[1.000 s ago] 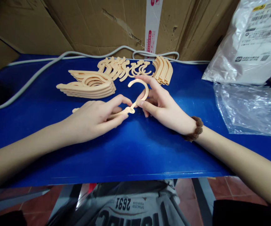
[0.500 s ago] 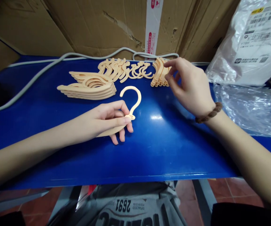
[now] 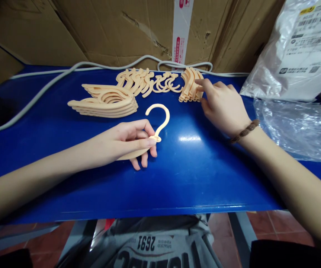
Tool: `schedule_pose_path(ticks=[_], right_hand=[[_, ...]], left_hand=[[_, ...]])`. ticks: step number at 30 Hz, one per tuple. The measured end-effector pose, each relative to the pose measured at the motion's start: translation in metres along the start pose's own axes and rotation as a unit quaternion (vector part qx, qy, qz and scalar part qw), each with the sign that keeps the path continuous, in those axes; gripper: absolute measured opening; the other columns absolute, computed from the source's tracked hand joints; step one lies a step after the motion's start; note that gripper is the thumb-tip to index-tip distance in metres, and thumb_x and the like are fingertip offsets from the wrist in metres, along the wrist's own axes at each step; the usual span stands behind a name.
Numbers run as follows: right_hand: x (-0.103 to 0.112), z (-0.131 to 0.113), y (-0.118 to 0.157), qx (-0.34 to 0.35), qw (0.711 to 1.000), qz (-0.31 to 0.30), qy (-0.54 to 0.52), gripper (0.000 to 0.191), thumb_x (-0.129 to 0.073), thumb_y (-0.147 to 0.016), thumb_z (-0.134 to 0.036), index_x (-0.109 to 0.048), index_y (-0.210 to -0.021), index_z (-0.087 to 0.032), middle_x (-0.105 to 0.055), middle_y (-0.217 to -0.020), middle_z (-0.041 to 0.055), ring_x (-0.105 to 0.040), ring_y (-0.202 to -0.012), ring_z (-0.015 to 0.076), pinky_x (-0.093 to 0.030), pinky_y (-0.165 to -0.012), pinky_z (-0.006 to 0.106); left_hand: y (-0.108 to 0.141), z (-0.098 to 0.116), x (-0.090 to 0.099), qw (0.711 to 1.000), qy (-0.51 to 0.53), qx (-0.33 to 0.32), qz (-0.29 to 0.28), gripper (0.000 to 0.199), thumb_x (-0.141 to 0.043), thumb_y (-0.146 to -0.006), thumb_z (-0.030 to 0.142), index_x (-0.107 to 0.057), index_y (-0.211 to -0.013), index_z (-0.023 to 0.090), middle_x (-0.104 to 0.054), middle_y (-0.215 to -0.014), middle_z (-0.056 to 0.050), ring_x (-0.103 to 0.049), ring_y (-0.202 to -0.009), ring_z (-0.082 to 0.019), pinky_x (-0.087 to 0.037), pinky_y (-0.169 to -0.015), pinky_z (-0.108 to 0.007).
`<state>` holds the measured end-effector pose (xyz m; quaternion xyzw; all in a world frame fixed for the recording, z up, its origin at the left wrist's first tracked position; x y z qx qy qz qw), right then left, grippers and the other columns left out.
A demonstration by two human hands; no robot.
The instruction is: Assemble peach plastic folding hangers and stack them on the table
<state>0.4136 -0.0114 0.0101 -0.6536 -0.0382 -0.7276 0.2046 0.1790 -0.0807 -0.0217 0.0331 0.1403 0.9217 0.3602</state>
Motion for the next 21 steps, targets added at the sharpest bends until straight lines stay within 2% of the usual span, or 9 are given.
schedule_pose_path(ticks=[6, 13, 18, 21], right_hand=[[0.004, -0.004, 0.002, -0.013, 1.0, 0.005, 0.022, 0.051, -0.042, -0.099, -0.025, -0.047, -0.148, -0.011, -0.07, -0.13, 0.0145, -0.063, -0.117, 0.0312, -0.044, -0.098, 0.045], [0.014, -0.017, 0.011, -0.015, 0.997, 0.008, 0.072, 0.049, -0.044, -0.101, -0.029, -0.052, -0.144, -0.01, -0.076, -0.11, 0.0158, -0.07, -0.102, 0.0288, -0.045, -0.099, 0.046], [0.017, -0.031, 0.022, 0.013, 0.994, -0.012, 0.106, 0.047, -0.044, -0.101, -0.029, -0.053, -0.142, -0.007, -0.078, -0.1, 0.0141, -0.072, -0.096, 0.0289, -0.045, -0.103, 0.045], [0.021, -0.032, 0.025, 0.02, 0.994, -0.003, 0.103, 0.045, -0.048, -0.099, -0.03, -0.057, -0.138, -0.008, -0.079, -0.092, 0.0112, -0.072, -0.091, 0.0289, -0.046, -0.104, 0.045]], left_hand=[[0.0, 0.0, 0.0, 1.0, -0.003, 0.0, 0.0, 0.016, -0.059, -0.099, 0.027, -0.05, -0.092, 0.017, -0.07, -0.082, 0.0, -0.067, -0.061, -0.01, -0.058, -0.053, -0.019], [-0.001, -0.001, 0.0, 1.0, 0.007, -0.002, -0.005, 0.017, -0.06, -0.098, 0.029, -0.05, -0.092, 0.017, -0.07, -0.082, 0.0, -0.068, -0.06, -0.01, -0.058, -0.053, -0.02], [-0.001, -0.001, 0.001, 1.0, 0.016, 0.001, -0.006, 0.014, -0.06, -0.098, 0.027, -0.051, -0.096, 0.017, -0.069, -0.083, -0.001, -0.067, -0.059, -0.01, -0.058, -0.051, -0.019], [-0.003, -0.001, 0.002, 0.999, 0.035, 0.01, 0.005, 0.013, -0.062, -0.095, 0.023, -0.053, -0.101, 0.016, -0.069, -0.088, -0.002, -0.067, -0.06, -0.01, -0.059, -0.051, -0.019]])
Point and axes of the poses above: each hand's wrist, its own y-axis away from the middle knuckle, its own x-axis out of the back of the hand, z = x × y, the point moved 3 cm from there along -y, towards the middle knuckle
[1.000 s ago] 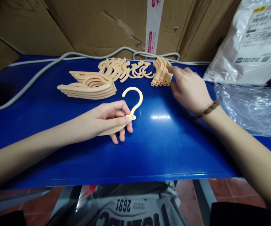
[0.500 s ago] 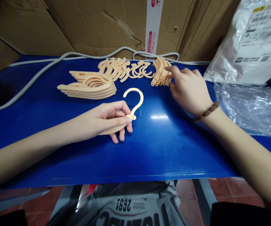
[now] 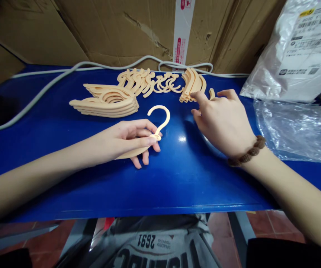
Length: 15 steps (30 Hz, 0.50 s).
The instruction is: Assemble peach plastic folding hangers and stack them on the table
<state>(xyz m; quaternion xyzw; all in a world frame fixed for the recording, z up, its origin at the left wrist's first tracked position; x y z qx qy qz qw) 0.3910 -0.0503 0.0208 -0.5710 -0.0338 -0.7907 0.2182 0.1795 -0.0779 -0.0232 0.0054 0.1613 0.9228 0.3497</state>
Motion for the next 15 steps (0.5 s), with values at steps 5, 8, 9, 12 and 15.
schedule_pose_path(ticks=[5, 8, 9, 12, 15], right_hand=[[0.008, 0.015, -0.001, -0.082, 0.996, 0.034, -0.007, 0.039, -0.046, -0.101, -0.04, -0.067, -0.126, -0.021, -0.076, -0.082, 0.0086, -0.068, -0.078, 0.0289, -0.044, -0.066, 0.037], [0.005, 0.025, -0.004, -0.129, 0.991, 0.013, 0.023, 0.038, -0.046, -0.1, -0.045, -0.07, -0.119, -0.022, -0.075, -0.083, 0.0105, -0.067, -0.076, 0.0275, -0.025, -0.056, 0.031], [0.002, 0.027, -0.006, -0.135, 0.991, 0.0, 0.023, 0.04, -0.045, -0.1, -0.047, -0.069, -0.117, -0.02, -0.074, -0.084, 0.0116, -0.066, -0.077, 0.027, -0.022, -0.056, 0.032], [-0.007, 0.031, -0.009, -0.141, 0.988, -0.055, 0.02, 0.044, -0.045, -0.1, -0.051, -0.065, -0.115, -0.015, -0.073, -0.091, 0.0161, -0.065, -0.078, 0.0264, -0.022, -0.055, 0.033], [-0.01, 0.03, -0.009, -0.128, 0.985, -0.111, 0.026, 0.038, -0.046, -0.099, -0.046, -0.062, -0.113, -0.015, -0.072, -0.093, 0.0169, -0.063, -0.077, 0.0264, -0.026, -0.057, 0.034]], left_hand=[[-0.002, 0.002, 0.003, 0.999, 0.012, 0.006, 0.044, 0.015, -0.069, -0.088, 0.018, -0.058, -0.097, 0.015, -0.069, -0.092, -0.003, -0.069, -0.068, -0.011, -0.061, -0.056, -0.022], [-0.003, 0.004, 0.007, 0.997, 0.008, -0.007, 0.074, 0.008, -0.067, -0.091, 0.019, -0.061, -0.095, 0.014, -0.071, -0.093, -0.004, -0.07, -0.072, -0.012, -0.062, -0.059, -0.022], [-0.003, 0.004, 0.008, 0.996, 0.004, -0.012, 0.084, 0.007, -0.066, -0.092, 0.02, -0.063, -0.095, 0.014, -0.072, -0.093, -0.004, -0.071, -0.073, -0.012, -0.062, -0.06, -0.022], [-0.003, 0.004, 0.012, 0.995, -0.004, -0.025, 0.101, 0.008, -0.067, -0.092, 0.021, -0.067, -0.096, 0.014, -0.072, -0.092, -0.003, -0.072, -0.078, -0.013, -0.063, -0.063, -0.022], [-0.003, 0.003, 0.015, 0.994, -0.015, -0.028, 0.109, 0.009, -0.07, -0.09, 0.021, -0.07, -0.094, 0.014, -0.074, -0.092, -0.004, -0.073, -0.08, -0.013, -0.063, -0.064, -0.021]])
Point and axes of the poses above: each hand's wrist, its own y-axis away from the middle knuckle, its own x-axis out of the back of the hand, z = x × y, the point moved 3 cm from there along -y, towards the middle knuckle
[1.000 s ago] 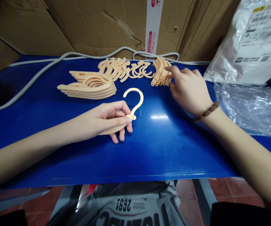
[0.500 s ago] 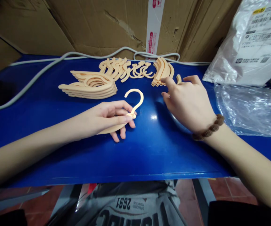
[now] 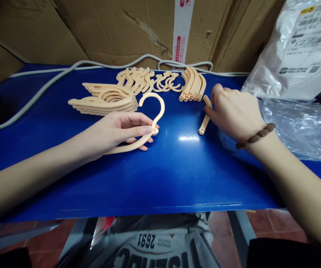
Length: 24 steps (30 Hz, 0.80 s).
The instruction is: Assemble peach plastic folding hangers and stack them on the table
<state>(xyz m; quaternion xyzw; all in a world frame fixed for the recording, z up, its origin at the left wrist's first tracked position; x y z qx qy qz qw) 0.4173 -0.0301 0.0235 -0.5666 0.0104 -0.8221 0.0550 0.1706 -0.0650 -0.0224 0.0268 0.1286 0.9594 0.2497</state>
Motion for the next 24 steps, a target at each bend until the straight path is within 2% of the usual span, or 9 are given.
schedule_pose_path(ticks=[5, 9, 13, 16, 19, 24], right_hand=[[0.004, 0.001, 0.006, 0.036, 0.996, -0.086, 0.001, 0.019, -0.055, -0.093, -0.038, -0.056, -0.103, -0.022, -0.069, -0.085, 0.0092, -0.057, -0.065, 0.0228, -0.031, -0.058, 0.033], [0.007, 0.001, 0.011, 0.107, 0.987, -0.076, -0.09, 0.02, -0.064, -0.085, -0.034, -0.054, -0.097, -0.022, -0.067, -0.081, 0.0056, -0.054, -0.06, 0.0192, -0.034, -0.057, 0.031], [0.012, -0.015, 0.018, 0.242, 0.936, -0.062, -0.248, 0.015, -0.062, -0.086, -0.03, -0.06, -0.098, -0.021, -0.068, -0.083, 0.0042, -0.06, -0.067, 0.0185, -0.039, -0.061, 0.031], [0.018, -0.028, 0.025, 0.308, 0.893, -0.061, -0.322, 0.015, -0.055, -0.092, -0.032, -0.062, -0.09, -0.019, -0.067, -0.083, 0.0053, -0.058, -0.07, 0.0177, -0.04, -0.065, 0.031], [0.022, -0.036, 0.029, 0.331, 0.864, -0.038, -0.377, 0.017, -0.052, -0.094, -0.032, -0.061, -0.089, -0.019, -0.065, -0.083, 0.0056, -0.057, -0.073, 0.0176, -0.042, -0.068, 0.032], [0.016, -0.039, 0.027, 0.321, 0.85, -0.049, -0.415, 0.015, -0.05, -0.097, -0.03, -0.057, -0.088, -0.02, -0.065, -0.086, 0.0054, -0.057, -0.072, 0.0178, -0.043, -0.066, 0.032]], left_hand=[[-0.001, -0.001, -0.001, 1.0, -0.016, 0.0, 0.005, 0.009, -0.072, -0.088, 0.021, -0.072, -0.092, 0.013, -0.076, -0.092, -0.006, -0.072, -0.079, -0.014, -0.063, -0.065, -0.022], [-0.001, 0.0, -0.002, 1.0, -0.01, 0.004, 0.014, 0.007, -0.07, -0.09, 0.019, -0.071, -0.093, 0.012, -0.075, -0.091, -0.005, -0.071, -0.075, -0.012, -0.063, -0.063, -0.021], [0.0, 0.002, -0.003, 0.999, -0.012, 0.013, 0.037, 0.008, -0.067, -0.094, 0.018, -0.07, -0.097, 0.011, -0.073, -0.087, -0.005, -0.069, -0.068, -0.011, -0.061, -0.055, -0.018], [0.001, 0.002, -0.004, 0.998, -0.018, 0.013, 0.054, 0.007, -0.066, -0.095, 0.017, -0.07, -0.098, 0.011, -0.072, -0.085, -0.004, -0.068, -0.066, -0.011, -0.059, -0.05, -0.017], [0.001, 0.002, -0.005, 0.998, -0.018, 0.008, 0.058, 0.007, -0.065, -0.096, 0.017, -0.069, -0.096, 0.012, -0.07, -0.082, -0.003, -0.067, -0.065, -0.011, -0.059, -0.049, -0.017], [0.001, 0.001, -0.003, 0.998, -0.016, 0.003, 0.058, 0.007, -0.065, -0.095, 0.017, -0.069, -0.096, 0.012, -0.071, -0.089, -0.005, -0.068, -0.066, -0.011, -0.06, -0.048, -0.017]])
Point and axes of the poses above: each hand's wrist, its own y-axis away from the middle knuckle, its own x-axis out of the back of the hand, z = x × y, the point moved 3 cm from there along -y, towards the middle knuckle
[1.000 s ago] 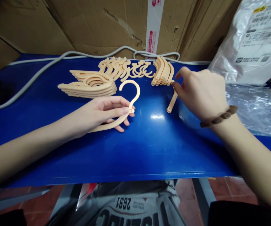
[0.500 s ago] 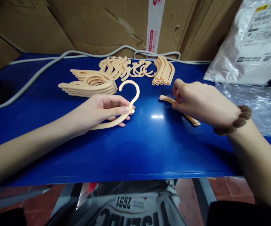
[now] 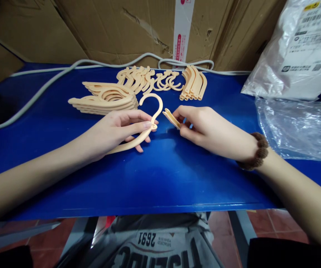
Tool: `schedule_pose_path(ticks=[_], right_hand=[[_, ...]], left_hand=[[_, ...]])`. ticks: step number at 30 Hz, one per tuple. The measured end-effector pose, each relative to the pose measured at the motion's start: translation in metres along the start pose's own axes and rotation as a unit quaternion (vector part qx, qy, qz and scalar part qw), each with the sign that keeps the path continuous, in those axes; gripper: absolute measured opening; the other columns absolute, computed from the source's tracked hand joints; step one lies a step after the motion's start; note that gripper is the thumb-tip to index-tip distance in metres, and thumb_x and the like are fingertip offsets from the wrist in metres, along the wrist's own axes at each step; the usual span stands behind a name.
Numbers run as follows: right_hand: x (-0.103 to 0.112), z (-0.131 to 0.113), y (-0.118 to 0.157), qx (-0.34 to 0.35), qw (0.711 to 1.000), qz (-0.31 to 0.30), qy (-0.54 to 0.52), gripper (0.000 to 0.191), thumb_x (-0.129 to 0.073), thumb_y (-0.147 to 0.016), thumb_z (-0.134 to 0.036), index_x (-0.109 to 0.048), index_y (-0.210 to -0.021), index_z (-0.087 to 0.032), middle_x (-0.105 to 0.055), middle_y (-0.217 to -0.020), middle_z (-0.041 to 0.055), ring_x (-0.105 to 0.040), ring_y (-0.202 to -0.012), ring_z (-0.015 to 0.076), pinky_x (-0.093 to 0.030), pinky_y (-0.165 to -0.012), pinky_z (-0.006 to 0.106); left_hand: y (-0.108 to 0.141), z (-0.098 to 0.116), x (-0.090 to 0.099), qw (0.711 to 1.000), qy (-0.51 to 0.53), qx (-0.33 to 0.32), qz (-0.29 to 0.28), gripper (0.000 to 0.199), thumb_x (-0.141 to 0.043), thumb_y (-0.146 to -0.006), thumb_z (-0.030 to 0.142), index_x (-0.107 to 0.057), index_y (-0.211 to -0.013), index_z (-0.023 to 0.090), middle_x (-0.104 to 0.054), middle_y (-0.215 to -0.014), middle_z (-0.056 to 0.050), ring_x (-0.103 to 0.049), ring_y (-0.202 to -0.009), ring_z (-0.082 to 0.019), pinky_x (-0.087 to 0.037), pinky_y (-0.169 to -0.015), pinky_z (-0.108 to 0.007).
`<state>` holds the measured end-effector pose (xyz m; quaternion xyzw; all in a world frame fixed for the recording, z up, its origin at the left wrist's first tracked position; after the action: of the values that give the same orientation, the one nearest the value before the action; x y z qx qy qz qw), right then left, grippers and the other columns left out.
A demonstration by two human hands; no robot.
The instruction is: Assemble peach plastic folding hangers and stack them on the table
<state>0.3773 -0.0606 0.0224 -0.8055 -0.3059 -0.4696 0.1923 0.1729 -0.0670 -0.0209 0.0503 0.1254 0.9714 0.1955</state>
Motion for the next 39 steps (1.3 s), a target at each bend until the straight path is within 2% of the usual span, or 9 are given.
schedule_pose_path(ticks=[6, 10, 14, 17, 22, 31, 39], right_hand=[[-0.008, 0.003, 0.0, 0.015, 1.0, -0.002, -0.021, 0.02, -0.038, -0.104, -0.025, -0.056, -0.098, -0.019, -0.061, -0.084, 0.0026, -0.053, -0.07, 0.0144, -0.041, -0.068, 0.029], [-0.015, 0.001, 0.0, -0.001, 0.999, -0.028, -0.034, 0.025, -0.034, -0.107, -0.032, -0.056, -0.109, -0.02, -0.058, -0.077, -0.001, -0.051, -0.064, 0.0133, -0.039, -0.065, 0.027], [-0.015, -0.001, -0.001, -0.024, 0.998, -0.009, -0.052, 0.035, -0.031, -0.109, -0.046, -0.05, -0.091, -0.022, -0.052, -0.07, -0.0027, -0.047, -0.058, 0.0123, -0.036, -0.061, 0.027], [-0.015, -0.001, -0.002, -0.022, 0.999, -0.004, -0.025, 0.038, -0.035, -0.107, -0.049, -0.047, -0.083, -0.022, -0.047, -0.067, -0.0035, -0.043, -0.056, 0.0118, -0.032, -0.06, 0.028], [-0.019, -0.001, -0.002, -0.01, 0.999, -0.048, 0.018, 0.04, -0.037, -0.105, -0.047, -0.052, -0.08, -0.02, -0.045, -0.062, -0.0036, -0.04, -0.053, 0.0111, -0.026, -0.058, 0.029], [-0.021, -0.003, -0.003, -0.021, 0.995, -0.059, 0.081, 0.036, -0.037, -0.099, -0.044, -0.051, -0.077, -0.02, -0.041, -0.058, -0.0029, -0.036, -0.05, 0.0105, -0.021, -0.057, 0.029], [-0.021, -0.003, -0.003, -0.02, 0.987, -0.054, 0.149, 0.035, -0.035, -0.098, -0.043, -0.054, -0.081, -0.02, -0.048, -0.059, -0.0001, -0.039, -0.051, 0.0127, -0.02, -0.058, 0.03]], left_hand=[[-0.002, -0.001, 0.004, 1.0, -0.008, -0.013, 0.002, 0.007, -0.065, -0.095, 0.019, -0.068, -0.096, 0.013, -0.071, -0.088, -0.004, -0.069, -0.066, -0.012, -0.06, -0.049, -0.017], [-0.004, -0.002, 0.006, 1.0, -0.007, -0.015, 0.009, 0.006, -0.065, -0.095, 0.019, -0.068, -0.096, 0.014, -0.072, -0.088, -0.005, -0.069, -0.066, -0.012, -0.06, -0.049, -0.018], [-0.005, -0.002, 0.006, 1.0, -0.004, -0.024, 0.001, 0.007, -0.065, -0.095, 0.02, -0.068, -0.096, 0.013, -0.072, -0.09, -0.005, -0.069, -0.067, -0.012, -0.061, -0.049, -0.018], [-0.004, -0.002, 0.007, 1.0, -0.003, -0.027, 0.001, 0.008, -0.066, -0.095, 0.021, -0.068, -0.097, 0.013, -0.071, -0.087, -0.004, -0.069, -0.067, -0.012, -0.06, -0.05, -0.018], [-0.003, -0.001, 0.006, 1.0, -0.007, -0.028, -0.001, 0.008, -0.065, -0.095, 0.021, -0.068, -0.096, 0.014, -0.07, -0.077, -0.002, -0.069, -0.066, -0.013, -0.059, -0.05, -0.017], [-0.004, -0.001, 0.006, 0.999, -0.004, -0.038, -0.006, 0.007, -0.065, -0.094, 0.02, -0.068, -0.095, 0.014, -0.069, -0.075, -0.002, -0.068, -0.064, -0.013, -0.057, -0.046, -0.016], [-0.003, 0.0, 0.009, 0.999, -0.023, -0.031, -0.001, 0.012, -0.065, -0.095, 0.025, -0.07, -0.097, 0.015, -0.069, -0.071, -0.002, -0.068, -0.061, -0.012, -0.053, -0.044, -0.014]])
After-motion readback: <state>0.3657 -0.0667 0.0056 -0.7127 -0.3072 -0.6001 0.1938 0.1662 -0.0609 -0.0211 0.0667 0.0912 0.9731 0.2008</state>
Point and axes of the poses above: each hand's wrist, its own y-axis away from the middle knuckle, its own x-axis out of the back of the hand, z = x × y, the point moved 3 cm from there along -y, towards the middle knuckle
